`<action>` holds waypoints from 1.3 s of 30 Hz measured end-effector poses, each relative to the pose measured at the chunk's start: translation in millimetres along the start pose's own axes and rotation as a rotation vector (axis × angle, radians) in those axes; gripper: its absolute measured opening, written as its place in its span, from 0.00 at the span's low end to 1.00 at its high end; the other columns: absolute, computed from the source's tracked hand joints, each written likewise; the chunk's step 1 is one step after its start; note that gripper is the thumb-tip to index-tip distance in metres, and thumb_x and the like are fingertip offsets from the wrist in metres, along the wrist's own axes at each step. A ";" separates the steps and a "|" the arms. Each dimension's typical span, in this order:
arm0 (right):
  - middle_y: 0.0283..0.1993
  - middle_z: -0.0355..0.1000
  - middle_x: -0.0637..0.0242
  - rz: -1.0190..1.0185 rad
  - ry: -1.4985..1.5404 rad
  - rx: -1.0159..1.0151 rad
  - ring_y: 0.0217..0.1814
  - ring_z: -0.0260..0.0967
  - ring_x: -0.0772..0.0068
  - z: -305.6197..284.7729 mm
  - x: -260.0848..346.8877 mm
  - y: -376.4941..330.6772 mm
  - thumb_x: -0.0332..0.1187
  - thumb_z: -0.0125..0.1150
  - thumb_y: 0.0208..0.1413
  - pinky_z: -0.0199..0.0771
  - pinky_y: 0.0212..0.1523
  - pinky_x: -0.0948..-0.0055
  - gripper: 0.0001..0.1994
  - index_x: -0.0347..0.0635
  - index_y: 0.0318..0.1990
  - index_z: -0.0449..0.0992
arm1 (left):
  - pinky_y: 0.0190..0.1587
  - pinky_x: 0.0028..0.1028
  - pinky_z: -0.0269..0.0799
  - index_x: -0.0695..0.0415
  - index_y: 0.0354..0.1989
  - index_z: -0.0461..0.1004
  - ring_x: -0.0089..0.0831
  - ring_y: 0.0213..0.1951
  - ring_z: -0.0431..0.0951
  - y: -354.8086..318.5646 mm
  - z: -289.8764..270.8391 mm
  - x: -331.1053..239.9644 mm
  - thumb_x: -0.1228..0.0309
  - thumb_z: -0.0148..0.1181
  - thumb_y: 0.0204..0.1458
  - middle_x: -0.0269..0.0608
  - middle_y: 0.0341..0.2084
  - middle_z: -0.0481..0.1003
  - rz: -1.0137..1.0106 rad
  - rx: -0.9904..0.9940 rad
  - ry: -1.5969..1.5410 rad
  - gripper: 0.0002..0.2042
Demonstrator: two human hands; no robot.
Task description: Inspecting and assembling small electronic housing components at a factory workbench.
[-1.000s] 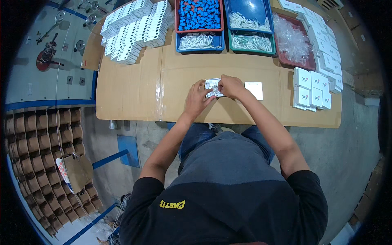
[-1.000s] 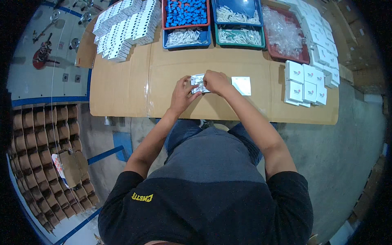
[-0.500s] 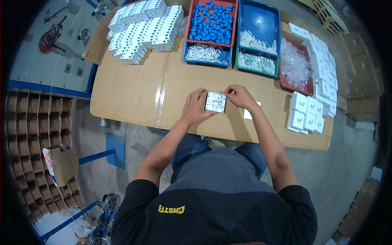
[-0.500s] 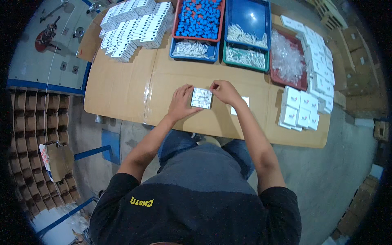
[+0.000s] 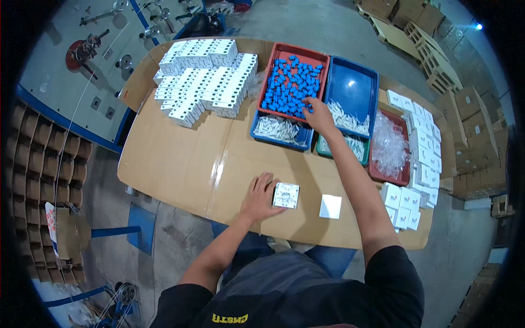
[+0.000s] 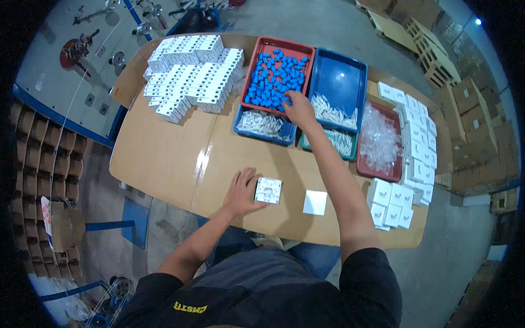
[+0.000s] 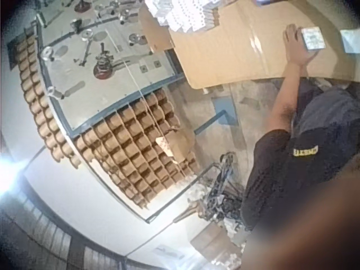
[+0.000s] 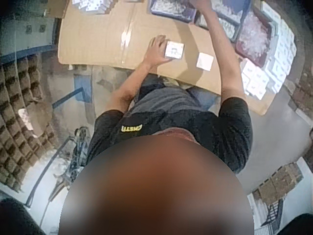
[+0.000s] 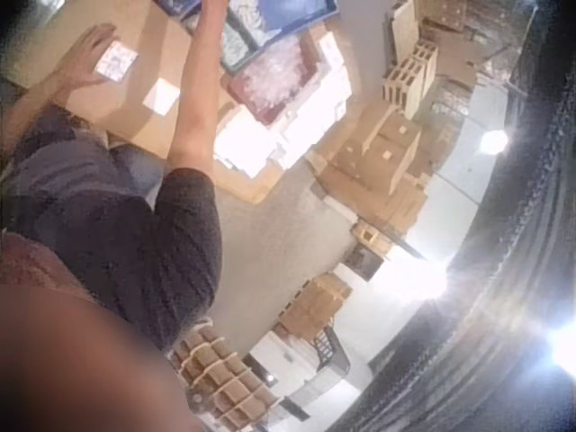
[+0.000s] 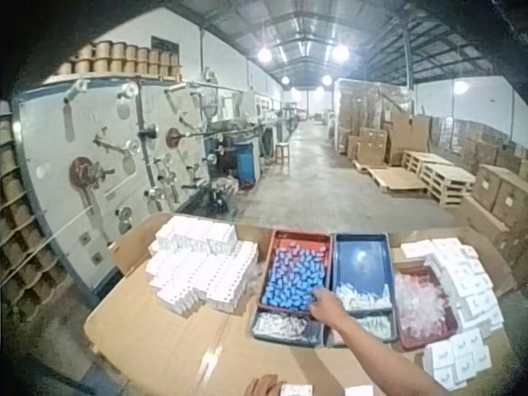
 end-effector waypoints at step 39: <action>0.58 0.75 0.50 0.092 1.849 -0.007 0.59 0.76 0.61 -88.1 77.7 -48.2 0.30 0.53 0.71 0.78 0.63 0.65 0.18 0.30 0.63 0.67 | 0.76 0.51 0.40 0.59 0.69 0.62 0.46 0.75 0.50 -0.6 12.1 4.3 0.34 0.64 0.46 0.53 0.70 0.57 -0.025 0.137 0.055 0.49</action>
Point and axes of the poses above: each hand's wrist, its own y-axis towards the middle knuckle, its own z-axis out of the palm, x = y × z, the point moved 8 cm from there along y, towards the middle knuckle
